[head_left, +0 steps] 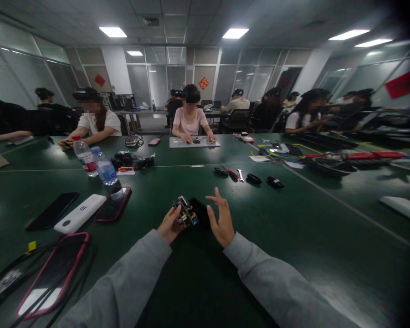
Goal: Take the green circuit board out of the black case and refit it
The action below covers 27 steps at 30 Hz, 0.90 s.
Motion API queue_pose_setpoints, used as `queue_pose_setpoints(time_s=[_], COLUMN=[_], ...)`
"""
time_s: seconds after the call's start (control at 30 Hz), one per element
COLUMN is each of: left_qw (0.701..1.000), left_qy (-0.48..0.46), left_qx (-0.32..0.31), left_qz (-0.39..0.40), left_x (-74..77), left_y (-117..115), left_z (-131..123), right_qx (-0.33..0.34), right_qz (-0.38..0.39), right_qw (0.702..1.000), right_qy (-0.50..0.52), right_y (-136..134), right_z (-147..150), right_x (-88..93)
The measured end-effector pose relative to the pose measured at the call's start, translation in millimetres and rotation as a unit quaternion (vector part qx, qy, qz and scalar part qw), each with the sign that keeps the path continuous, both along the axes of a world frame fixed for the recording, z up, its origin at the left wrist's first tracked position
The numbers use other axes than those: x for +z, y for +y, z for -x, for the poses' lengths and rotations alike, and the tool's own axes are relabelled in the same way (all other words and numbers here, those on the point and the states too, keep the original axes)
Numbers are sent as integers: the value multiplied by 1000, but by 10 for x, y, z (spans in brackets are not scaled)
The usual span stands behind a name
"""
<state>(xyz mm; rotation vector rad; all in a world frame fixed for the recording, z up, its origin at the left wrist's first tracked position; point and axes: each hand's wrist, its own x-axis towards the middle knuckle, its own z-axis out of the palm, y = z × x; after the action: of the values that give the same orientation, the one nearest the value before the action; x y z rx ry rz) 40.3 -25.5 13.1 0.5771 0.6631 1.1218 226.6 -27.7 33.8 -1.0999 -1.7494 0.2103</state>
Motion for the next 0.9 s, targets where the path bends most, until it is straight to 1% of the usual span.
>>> queue_pose_setpoints(time_s=[0.1, 0.17, 0.37, 0.47, 0.6, 0.73, 0.83, 0.9], left_qw=[1000, 1000, 1000, 999, 999, 1000, 999, 999], left_qy=[-11, -14, -19, -24, -29, -10, -6, -15], left_qx=[-4, 0, 13, 19, 22, 14, 18, 28], left_qz=[-7, -2, -12, -15, -17, -24, -28, -29], left_x=[27, 34, 6, -23, -68, -73, -57, -53], left_y=[-15, -18, -10, -1, 10, 11, 15, 23], left_z=[-6, -15, -33, -30, -23, -14, -9, -5], right_qx=[55, 69, 105, 106, 99, 94, 105, 135], right_qz=[-15, -13, 10, 24, 43, 54, 81, 133], right_qw=[996, 993, 987, 987, 990, 994, 990, 974], right_qy=[-72, -99, -118, -115, -87, -33, 46, 128], right_y=[-121, -183, -291, -294, -263, -250, -254, -255], right_z=[93, 155, 314, 357, 357, 328, 309, 303], right_x=[51, 50, -30, -88, -117, -67, 5, 55])
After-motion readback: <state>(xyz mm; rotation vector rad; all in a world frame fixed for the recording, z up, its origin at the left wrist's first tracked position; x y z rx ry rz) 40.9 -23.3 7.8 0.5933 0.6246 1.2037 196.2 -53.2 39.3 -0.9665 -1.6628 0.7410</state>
